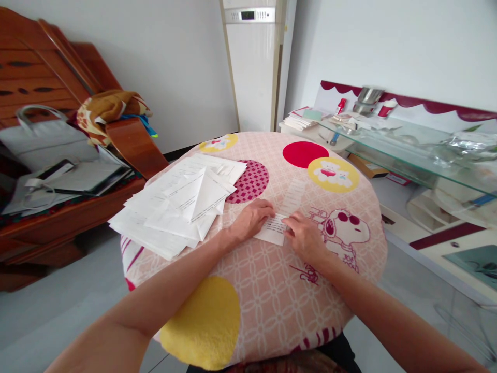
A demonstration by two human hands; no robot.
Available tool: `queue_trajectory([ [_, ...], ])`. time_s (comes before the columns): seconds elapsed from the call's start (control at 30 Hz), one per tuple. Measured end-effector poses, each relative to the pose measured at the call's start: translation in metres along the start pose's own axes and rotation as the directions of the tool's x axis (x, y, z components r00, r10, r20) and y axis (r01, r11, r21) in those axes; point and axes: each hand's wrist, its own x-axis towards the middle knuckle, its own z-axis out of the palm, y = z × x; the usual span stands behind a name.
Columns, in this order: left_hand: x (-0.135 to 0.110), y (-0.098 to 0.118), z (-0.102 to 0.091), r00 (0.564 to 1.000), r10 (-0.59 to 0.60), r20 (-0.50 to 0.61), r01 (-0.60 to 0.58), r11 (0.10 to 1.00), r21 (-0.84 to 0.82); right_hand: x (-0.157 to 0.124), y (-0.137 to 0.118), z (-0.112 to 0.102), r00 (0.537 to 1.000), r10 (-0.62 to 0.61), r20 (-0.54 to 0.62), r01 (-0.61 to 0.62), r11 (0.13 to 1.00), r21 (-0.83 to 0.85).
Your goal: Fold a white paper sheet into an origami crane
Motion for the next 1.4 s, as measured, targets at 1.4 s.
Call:
queue_trajectory([
  [1.4, -0.039, 0.012, -0.016, 0.985, 0.157, 0.07, -0.146, 0.98, -0.138, -0.004, 0.036, -0.005, 0.904, -0.426, 0.016, 0.401, 0.862, 0.31],
])
